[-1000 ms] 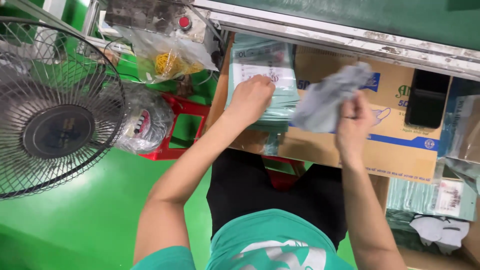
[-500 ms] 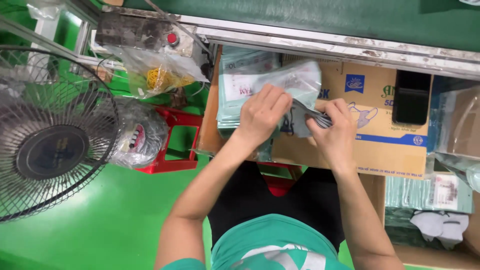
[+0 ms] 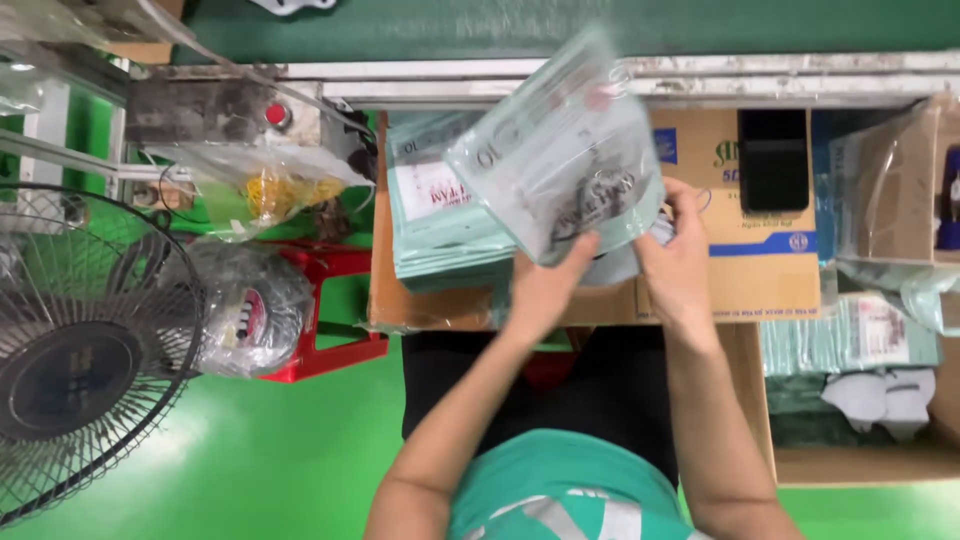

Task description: Placing disposable face masks into individual plastic packaging sleeves and organizing stacks on a workbench.

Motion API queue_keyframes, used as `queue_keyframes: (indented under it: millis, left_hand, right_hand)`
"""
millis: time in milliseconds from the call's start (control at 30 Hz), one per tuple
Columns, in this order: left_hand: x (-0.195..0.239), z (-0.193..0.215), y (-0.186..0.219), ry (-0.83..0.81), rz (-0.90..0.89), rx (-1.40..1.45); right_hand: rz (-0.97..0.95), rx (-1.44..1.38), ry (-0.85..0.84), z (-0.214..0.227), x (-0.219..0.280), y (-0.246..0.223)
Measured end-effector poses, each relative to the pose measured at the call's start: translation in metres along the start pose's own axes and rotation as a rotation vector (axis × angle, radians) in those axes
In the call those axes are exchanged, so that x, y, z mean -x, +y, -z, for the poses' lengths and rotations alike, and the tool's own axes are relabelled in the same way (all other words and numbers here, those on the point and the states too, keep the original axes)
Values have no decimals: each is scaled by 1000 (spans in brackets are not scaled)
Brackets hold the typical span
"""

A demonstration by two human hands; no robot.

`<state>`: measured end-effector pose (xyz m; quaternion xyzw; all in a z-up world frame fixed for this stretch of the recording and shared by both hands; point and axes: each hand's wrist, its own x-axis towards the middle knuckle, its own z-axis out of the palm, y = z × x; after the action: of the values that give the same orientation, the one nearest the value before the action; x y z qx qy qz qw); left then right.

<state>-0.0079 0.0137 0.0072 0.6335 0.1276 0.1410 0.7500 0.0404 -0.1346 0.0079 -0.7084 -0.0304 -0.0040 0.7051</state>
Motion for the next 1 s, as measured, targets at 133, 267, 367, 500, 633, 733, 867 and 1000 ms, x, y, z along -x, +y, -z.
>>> queue_keyframes:
  millis: [133,267,367,500,633,733,867,1000]
  left_hand:
    - [3,-14,0,70,57,64]
    - [-6,-4,-14,129,99,89]
    - [4,-8,-39,54,214,104]
    - [35,-20,-84,-404,365,0]
    - [48,-13,-21,-723,-65,-419]
    - [17,-3,114,-234,-682,-580]
    - [-8,0,104,-334,-681,-593]
    - [3,-9,74,-229,-507,-302]
  right_hand:
    - [-206,-369,70,-10,6,-13]
    - [-489,-641,-50,6,15,20]
    - [-442,-636,-115,29,23,78]
    - [-323,-630,-18,30,15,74]
    - [-196,-106,-114,49,11,23]
    - [25,219,-129,54,18,-27]
    - [151,406,-176,52,33,-36]
    - [309,227,108,37,29,-48]
